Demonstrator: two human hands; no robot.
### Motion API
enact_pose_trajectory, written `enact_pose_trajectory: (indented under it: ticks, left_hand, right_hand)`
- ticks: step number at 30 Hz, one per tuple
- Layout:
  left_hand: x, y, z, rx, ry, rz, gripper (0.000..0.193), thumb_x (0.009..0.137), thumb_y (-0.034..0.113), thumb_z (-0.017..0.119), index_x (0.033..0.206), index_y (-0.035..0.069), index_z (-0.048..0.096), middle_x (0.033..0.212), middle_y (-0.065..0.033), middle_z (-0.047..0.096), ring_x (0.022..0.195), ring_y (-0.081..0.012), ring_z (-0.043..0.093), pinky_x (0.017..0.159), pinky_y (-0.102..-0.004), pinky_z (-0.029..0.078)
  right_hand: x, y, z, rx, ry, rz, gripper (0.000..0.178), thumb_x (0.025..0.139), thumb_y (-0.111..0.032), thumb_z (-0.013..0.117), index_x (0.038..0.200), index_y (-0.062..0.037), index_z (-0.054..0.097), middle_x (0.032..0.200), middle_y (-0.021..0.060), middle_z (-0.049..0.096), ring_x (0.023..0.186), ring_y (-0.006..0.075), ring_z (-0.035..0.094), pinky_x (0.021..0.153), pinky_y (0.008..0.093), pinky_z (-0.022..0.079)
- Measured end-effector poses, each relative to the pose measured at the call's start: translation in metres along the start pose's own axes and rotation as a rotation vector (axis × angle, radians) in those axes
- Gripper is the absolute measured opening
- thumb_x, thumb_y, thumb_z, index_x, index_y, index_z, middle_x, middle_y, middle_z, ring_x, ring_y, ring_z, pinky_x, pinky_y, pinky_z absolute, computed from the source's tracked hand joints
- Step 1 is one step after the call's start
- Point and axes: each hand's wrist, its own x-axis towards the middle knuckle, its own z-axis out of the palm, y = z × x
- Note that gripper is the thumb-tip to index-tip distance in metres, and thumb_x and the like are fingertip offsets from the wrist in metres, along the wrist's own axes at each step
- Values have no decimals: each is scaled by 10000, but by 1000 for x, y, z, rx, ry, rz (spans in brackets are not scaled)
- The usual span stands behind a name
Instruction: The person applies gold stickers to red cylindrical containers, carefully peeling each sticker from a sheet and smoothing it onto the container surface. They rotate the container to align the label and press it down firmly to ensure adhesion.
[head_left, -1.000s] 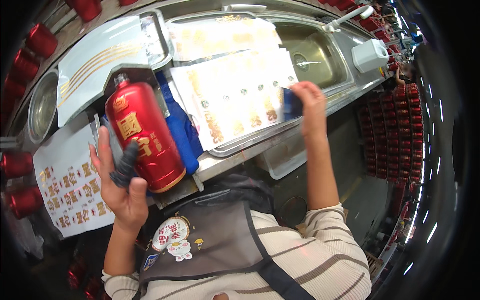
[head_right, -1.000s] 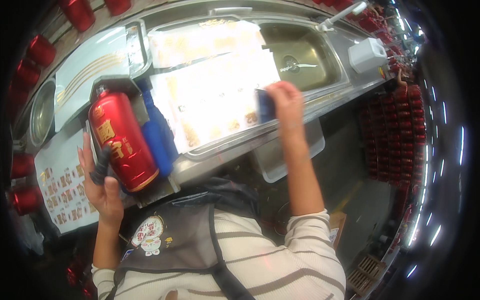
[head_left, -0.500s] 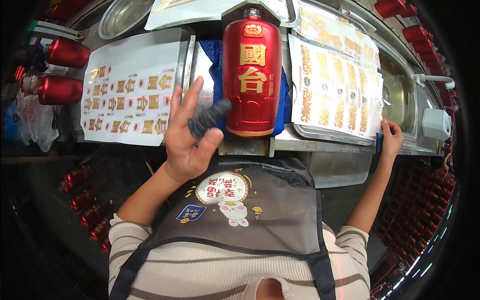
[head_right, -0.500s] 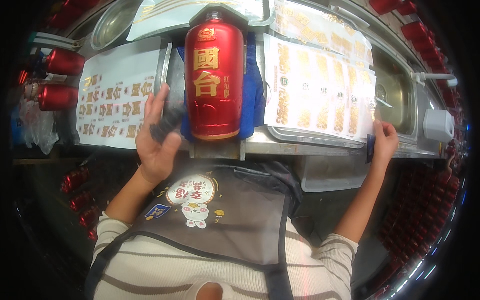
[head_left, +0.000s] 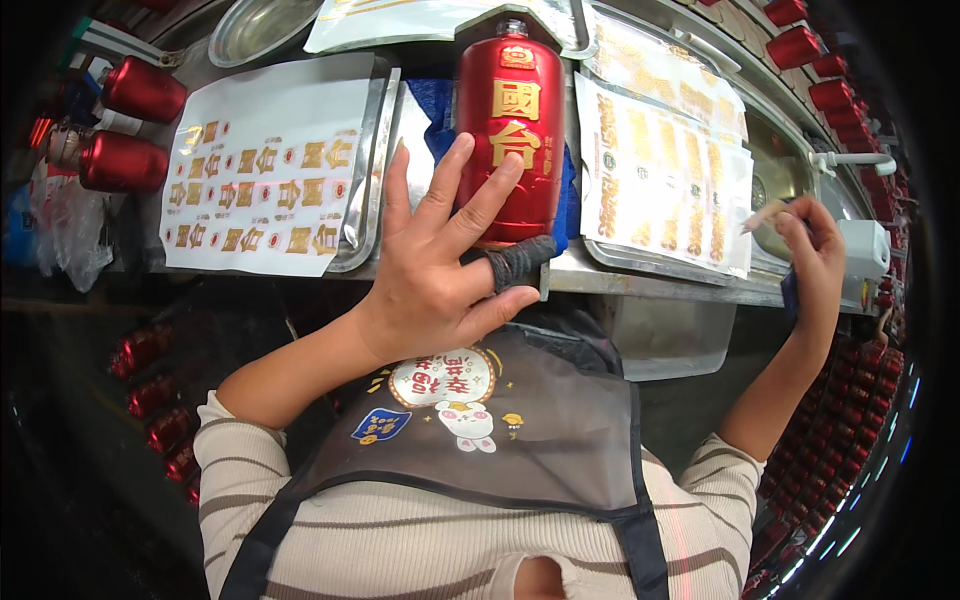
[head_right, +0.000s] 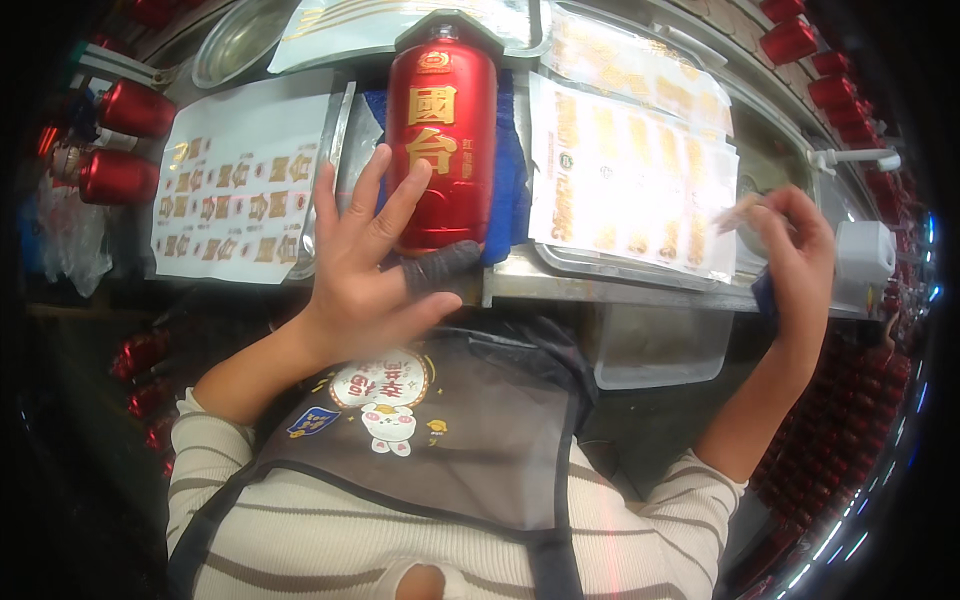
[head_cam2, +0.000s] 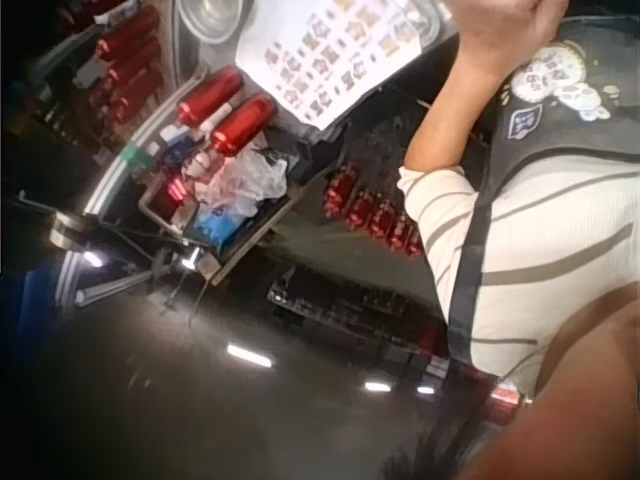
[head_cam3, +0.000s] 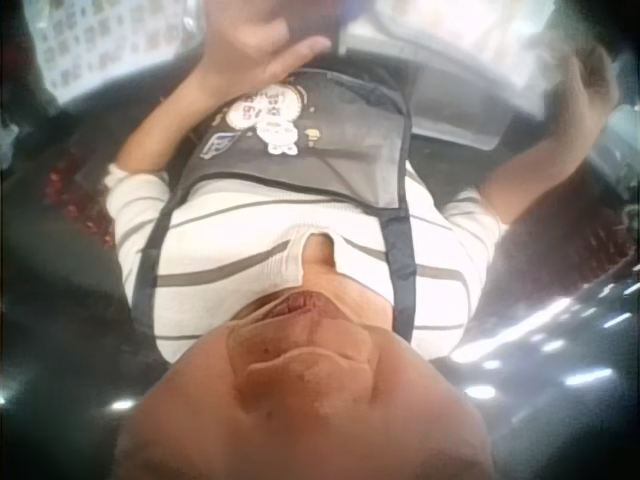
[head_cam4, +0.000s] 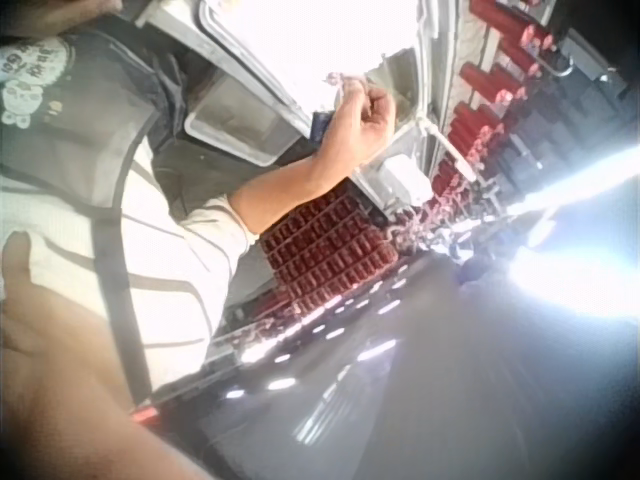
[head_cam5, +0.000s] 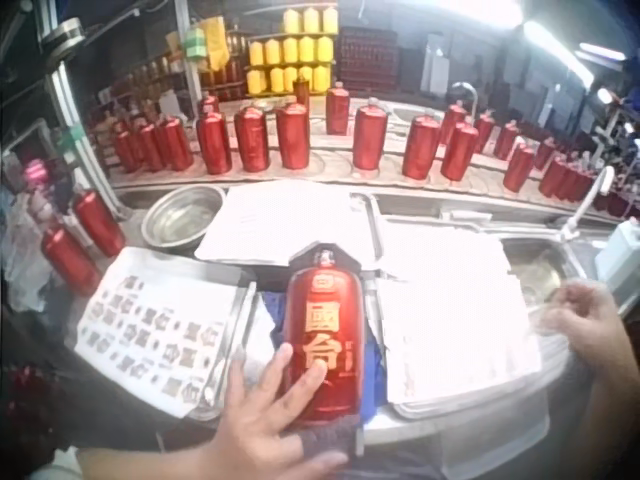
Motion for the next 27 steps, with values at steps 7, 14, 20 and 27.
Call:
enact_pose_trajectory:
  ticks: [7, 14, 20, 27]
  left_hand:
    - [42, -1, -17, -1005, 332, -334, 392, 985, 272, 649, 1258, -9, 645, 1063, -138, 701, 951, -154, 655, 840, -323, 524]
    - [51, 24, -11, -1274, -195, -304, 369, 960, 290, 691, 1149, -23, 639, 863, -56, 662, 826, -110, 613, 738, -275, 508]
    - [7, -5, -39, -1051, -95, -540, 419, 857, 4, 712, 1271, -8, 647, 856, -14, 675, 774, -73, 625, 734, -247, 520]
    - [-2, -37, -31, -1159, 225, -751, 269, 851, -20, 745, 1106, -24, 659, 879, -33, 686, 797, -86, 638, 757, -240, 530]
  right_hand:
    - [-30, -138, 50, 32, -518, -235, 260, 685, -198, 693, 692, -9, 515, 680, 8, 474, 605, 89, 417, 556, 257, 275]
    - [-15, -134, 53, 160, -752, -545, 222, 650, -160, 661, 701, 34, 568, 647, 53, 539, 558, 125, 468, 513, 273, 303]
    - [-39, -112, 88, 143, -589, 23, 249, 731, -201, 749, 714, -23, 576, 685, -26, 522, 611, 45, 418, 552, 230, 287]
    - [-46, -69, 169, 636, -401, 131, 153, 893, -157, 721, 861, -44, 623, 694, -56, 554, 500, -4, 411, 441, 174, 302]
